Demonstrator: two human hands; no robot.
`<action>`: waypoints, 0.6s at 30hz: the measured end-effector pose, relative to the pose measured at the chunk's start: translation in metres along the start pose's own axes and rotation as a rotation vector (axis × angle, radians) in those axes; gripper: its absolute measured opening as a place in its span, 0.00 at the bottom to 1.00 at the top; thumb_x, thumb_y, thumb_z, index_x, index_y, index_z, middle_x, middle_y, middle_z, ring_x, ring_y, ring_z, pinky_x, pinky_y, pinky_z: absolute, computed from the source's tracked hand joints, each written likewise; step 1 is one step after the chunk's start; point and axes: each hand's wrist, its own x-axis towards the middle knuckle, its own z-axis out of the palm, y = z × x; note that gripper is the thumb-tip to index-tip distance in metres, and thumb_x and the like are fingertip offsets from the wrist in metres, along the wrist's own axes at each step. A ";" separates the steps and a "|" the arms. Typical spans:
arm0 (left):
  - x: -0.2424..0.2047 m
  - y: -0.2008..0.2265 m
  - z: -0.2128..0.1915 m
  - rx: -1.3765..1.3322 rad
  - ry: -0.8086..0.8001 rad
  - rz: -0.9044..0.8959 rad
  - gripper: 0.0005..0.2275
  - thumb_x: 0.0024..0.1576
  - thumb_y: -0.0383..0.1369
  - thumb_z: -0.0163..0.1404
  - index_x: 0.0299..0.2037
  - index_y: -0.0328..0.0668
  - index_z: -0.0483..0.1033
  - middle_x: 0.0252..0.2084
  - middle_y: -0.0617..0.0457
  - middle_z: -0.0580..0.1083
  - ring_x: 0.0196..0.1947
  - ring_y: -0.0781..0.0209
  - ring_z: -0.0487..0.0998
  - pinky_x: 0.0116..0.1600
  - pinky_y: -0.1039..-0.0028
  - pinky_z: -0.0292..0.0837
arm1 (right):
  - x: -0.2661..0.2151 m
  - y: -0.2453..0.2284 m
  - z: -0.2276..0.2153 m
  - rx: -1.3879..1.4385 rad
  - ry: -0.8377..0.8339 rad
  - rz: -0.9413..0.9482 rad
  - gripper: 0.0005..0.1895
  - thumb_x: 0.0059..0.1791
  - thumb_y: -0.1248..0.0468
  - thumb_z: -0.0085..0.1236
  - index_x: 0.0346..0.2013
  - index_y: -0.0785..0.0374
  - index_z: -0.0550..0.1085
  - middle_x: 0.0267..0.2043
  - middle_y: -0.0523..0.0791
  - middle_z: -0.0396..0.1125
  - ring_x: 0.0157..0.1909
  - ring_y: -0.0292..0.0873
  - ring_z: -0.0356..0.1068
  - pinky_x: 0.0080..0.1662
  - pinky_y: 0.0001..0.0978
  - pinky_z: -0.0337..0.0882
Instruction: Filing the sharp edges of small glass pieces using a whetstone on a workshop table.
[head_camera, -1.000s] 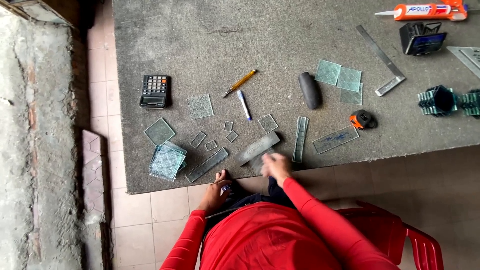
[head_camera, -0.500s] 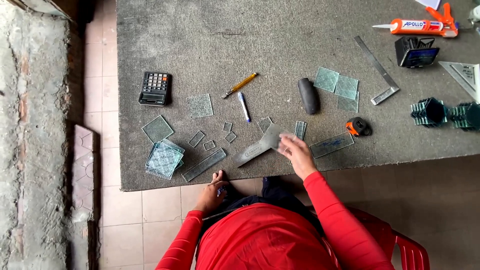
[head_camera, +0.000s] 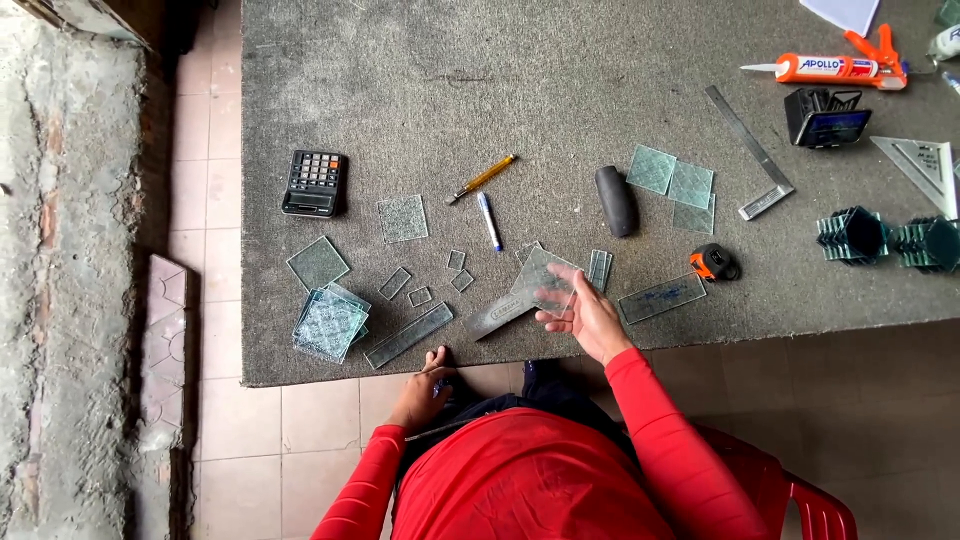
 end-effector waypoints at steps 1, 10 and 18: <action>-0.001 0.002 -0.001 0.000 0.002 0.004 0.18 0.59 0.35 0.58 0.59 0.61 0.84 0.83 0.57 0.59 0.80 0.40 0.58 0.75 0.47 0.69 | -0.005 -0.007 0.002 0.025 -0.005 -0.022 0.25 0.64 0.41 0.39 0.71 0.43 0.69 0.56 0.57 0.79 0.43 0.54 0.84 0.37 0.41 0.87; -0.003 0.006 -0.008 -0.014 0.029 0.041 0.18 0.57 0.34 0.58 0.58 0.63 0.86 0.81 0.55 0.63 0.77 0.38 0.61 0.73 0.47 0.70 | 0.009 0.016 -0.015 -0.119 0.104 -0.016 0.16 0.61 0.61 0.56 0.64 0.50 0.73 0.52 0.57 0.80 0.42 0.53 0.84 0.40 0.41 0.88; -0.008 0.007 -0.009 -0.028 0.037 0.071 0.18 0.57 0.33 0.58 0.58 0.61 0.86 0.81 0.53 0.63 0.77 0.37 0.62 0.73 0.46 0.70 | 0.014 0.042 -0.019 -0.242 0.216 -0.128 0.18 0.57 0.63 0.64 0.62 0.60 0.80 0.58 0.51 0.78 0.54 0.46 0.81 0.50 0.39 0.86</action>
